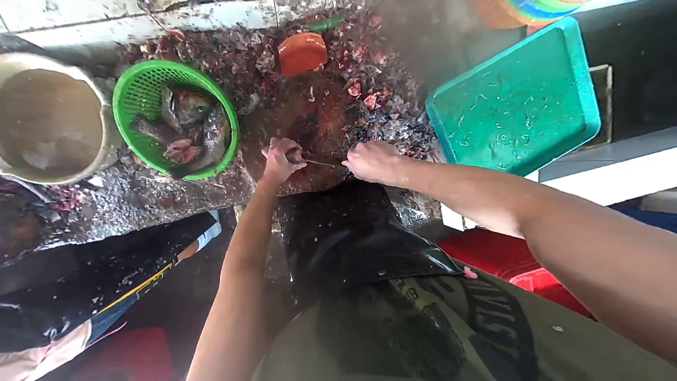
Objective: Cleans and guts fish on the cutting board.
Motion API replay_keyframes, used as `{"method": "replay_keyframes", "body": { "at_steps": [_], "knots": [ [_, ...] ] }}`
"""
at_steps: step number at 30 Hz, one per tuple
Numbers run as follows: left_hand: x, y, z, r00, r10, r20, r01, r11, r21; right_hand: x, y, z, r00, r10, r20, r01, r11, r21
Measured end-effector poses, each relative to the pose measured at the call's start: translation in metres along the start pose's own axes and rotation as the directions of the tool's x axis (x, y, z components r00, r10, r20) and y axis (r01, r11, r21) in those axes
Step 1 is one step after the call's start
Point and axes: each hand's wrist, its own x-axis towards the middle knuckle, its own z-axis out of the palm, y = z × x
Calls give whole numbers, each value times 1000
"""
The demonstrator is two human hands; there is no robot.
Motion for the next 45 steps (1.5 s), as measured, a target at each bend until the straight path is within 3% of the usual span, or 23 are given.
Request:
{"method": "replay_keyframes", "body": {
  "at_steps": [4,6,9,11,13,15,17,19,21,23,24,25,27,29,32,38,41,45],
  "knots": [
    [-5,-8,7,997,58,-50,-60,998,-25,8,-27,-7,1000,23,-9,-23,999,34],
    [-3,-12,-2,992,40,-124,-50,996,-78,16,-25,-2,996,29,-81,-25,999,44],
    [-13,0,-8,977,-138,-163,90,959,-269,15,-4,26,980,53,-194,-49,998,29],
    [-18,12,-11,964,-223,-142,122,852,-510,12,7,32,971,69,-230,-69,998,9],
    [-21,22,-15,929,-362,-75,190,642,-743,15,12,38,962,145,-232,-120,985,121],
    [-19,28,-27,842,-539,-11,278,451,-848,28,18,39,922,376,-97,-293,837,462],
    [-16,35,-53,740,-670,-58,278,383,-881,34,33,36,860,507,-63,-346,669,658],
    [-18,28,-84,645,-726,-240,156,432,-888,29,44,40,866,475,-156,-214,635,743],
    [-30,6,-115,478,-741,-470,133,591,-796,21,43,49,902,404,-153,-152,628,763],
    [-38,-17,-143,328,-693,-641,382,719,-581,13,31,46,908,412,-75,-203,589,782],
    [-41,-24,-150,321,-664,-675,501,724,-474,10,26,48,901,424,-88,-199,585,786],
    [-40,-27,-155,371,-638,-675,567,731,-379,10,20,51,886,434,-164,-145,594,791],
    [-33,-34,-155,590,-563,-578,576,796,-187,15,11,66,828,439,-349,-8,631,776],
    [-18,-46,-147,744,-531,-405,556,828,-64,26,8,87,841,415,-347,-27,673,739],
    [12,-65,-145,785,-564,-254,586,810,14,47,12,93,924,357,-139,-180,725,665],
    [32,-83,-187,896,-428,117,418,903,99,29,0,56,928,370,-38,-243,681,690],
    [44,-82,-197,900,-372,228,308,911,273,20,-17,54,963,266,-44,-150,664,732],
    [61,-93,-192,890,-291,352,123,895,429,39,-13,76,996,-94,0,70,739,671]
  ]
}}
